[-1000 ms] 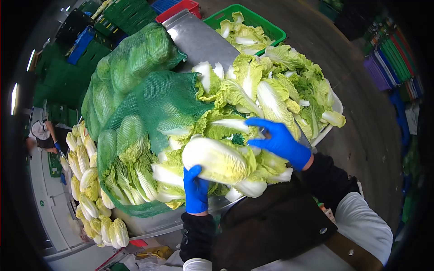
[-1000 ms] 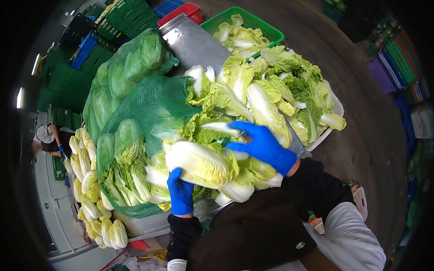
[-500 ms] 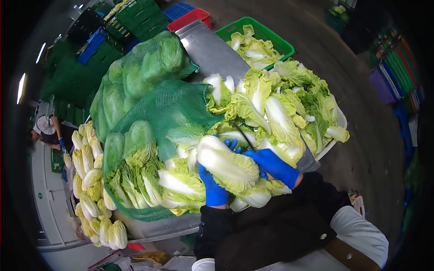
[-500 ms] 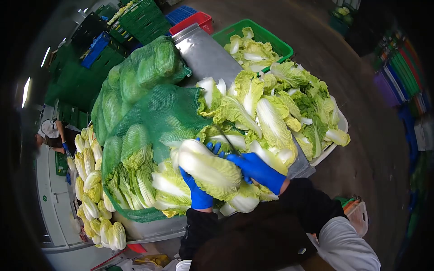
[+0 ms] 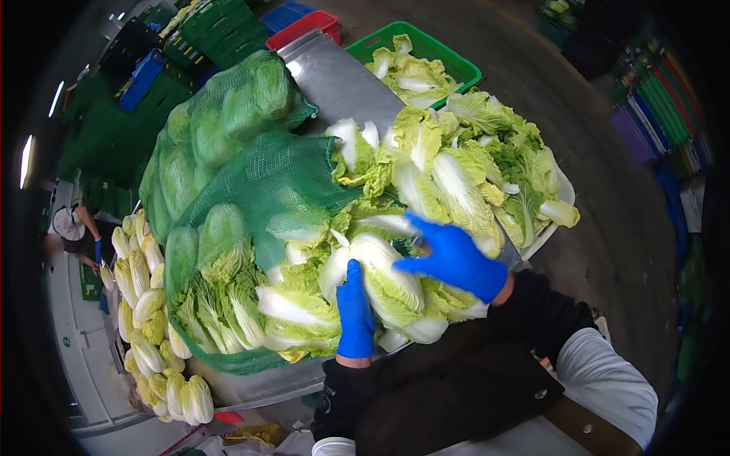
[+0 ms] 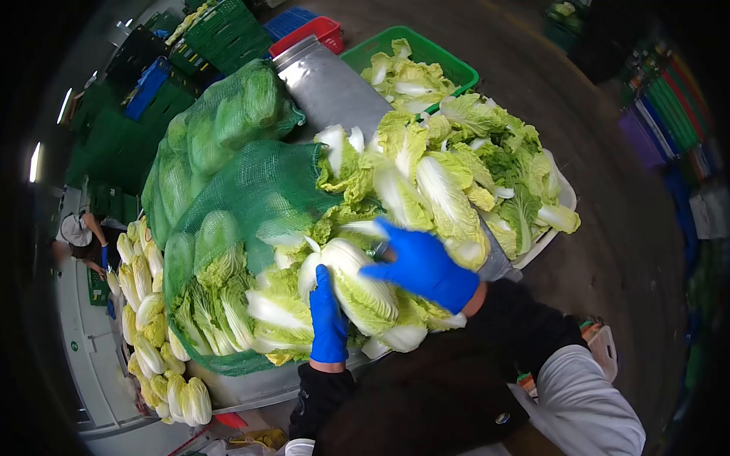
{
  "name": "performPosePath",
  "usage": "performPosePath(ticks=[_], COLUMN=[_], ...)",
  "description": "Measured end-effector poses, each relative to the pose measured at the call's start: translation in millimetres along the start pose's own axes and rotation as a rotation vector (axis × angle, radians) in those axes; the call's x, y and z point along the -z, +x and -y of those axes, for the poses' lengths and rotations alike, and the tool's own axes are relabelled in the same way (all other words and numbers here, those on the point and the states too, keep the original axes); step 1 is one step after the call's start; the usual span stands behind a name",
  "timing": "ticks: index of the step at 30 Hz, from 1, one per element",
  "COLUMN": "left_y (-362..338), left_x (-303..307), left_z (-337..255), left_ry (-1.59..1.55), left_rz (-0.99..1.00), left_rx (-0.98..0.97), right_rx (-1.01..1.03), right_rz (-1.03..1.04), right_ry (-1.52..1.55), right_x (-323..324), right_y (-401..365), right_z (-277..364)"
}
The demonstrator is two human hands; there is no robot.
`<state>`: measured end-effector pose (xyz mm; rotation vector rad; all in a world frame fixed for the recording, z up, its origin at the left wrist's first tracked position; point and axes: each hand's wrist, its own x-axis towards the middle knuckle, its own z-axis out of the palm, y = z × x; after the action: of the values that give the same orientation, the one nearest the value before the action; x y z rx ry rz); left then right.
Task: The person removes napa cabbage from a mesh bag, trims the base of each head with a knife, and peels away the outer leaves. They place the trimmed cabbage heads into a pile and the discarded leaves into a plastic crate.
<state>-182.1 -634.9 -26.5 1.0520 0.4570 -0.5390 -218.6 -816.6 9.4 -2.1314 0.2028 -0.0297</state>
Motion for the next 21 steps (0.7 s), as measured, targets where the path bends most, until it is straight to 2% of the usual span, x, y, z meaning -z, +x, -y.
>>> performPosePath(ticks=[1,2,4,5,7,8,9,11,12,14,15,17,18,21], left_y=[3.8,7.4,-1.0,-4.5,-5.9,-5.8,-5.3,-6.1,-6.9,-4.8,-3.5,-0.2,0.5,-7.0], left_x=[3.8,10.5,8.5,9.1,13.2,14.8,15.4,11.6,10.0,11.1,12.7,16.8,16.4,10.2], left_z=[6.9,11.0,0.6,-3.1,-1.6,-1.3,-1.5,-0.1,1.4,8.1,11.4,17.1,18.3,16.1], left_ry=[0.096,0.235,0.27,0.306,0.296,0.288,0.282,0.248,0.214,0.304,0.397,0.381,0.361,0.359], left_rz=[-0.035,-0.047,-0.003,0.039,0.035,0.037,0.042,0.025,0.006,-0.017,-0.038,-0.028,-0.021,0.005], left_rx=[-0.083,-0.136,-0.149,-0.165,-0.148,-0.137,-0.127,-0.137,-0.149,-0.211,-0.274,-0.329,-0.387,-0.376], right_rx=[0.094,0.088,-0.105,-0.109,-0.036,-0.062,-0.065,0.086,0.083,-0.096,-0.098,0.05,0.048,0.03], right_rz=[0.046,0.043,0.104,0.106,0.073,0.085,0.081,-0.02,-0.02,0.114,0.114,-0.047,-0.05,0.001], right_ry=[0.088,0.088,0.156,0.158,0.379,0.233,0.234,0.102,0.102,0.205,0.206,0.339,0.338,0.393], right_x=[-11.0,-12.8,-14.3,-16.9,-13.8,-7.8,-11.5,-19.9,-18.7,-15.4,-19.3,-29.5,-28.6,-21.6], right_y=[-5.1,-5.0,-3.7,-3.2,-0.5,-5.6,-7.2,-11.7,-12.1,-12.0,-11.9,-10.8,-10.6,-7.5], right_z=[-1.7,-3.1,-6.3,-11.2,-7.2,0.9,-0.5,-5.5,-4.8,-2.3,-6.6,-19.1,-19.8,-20.0])
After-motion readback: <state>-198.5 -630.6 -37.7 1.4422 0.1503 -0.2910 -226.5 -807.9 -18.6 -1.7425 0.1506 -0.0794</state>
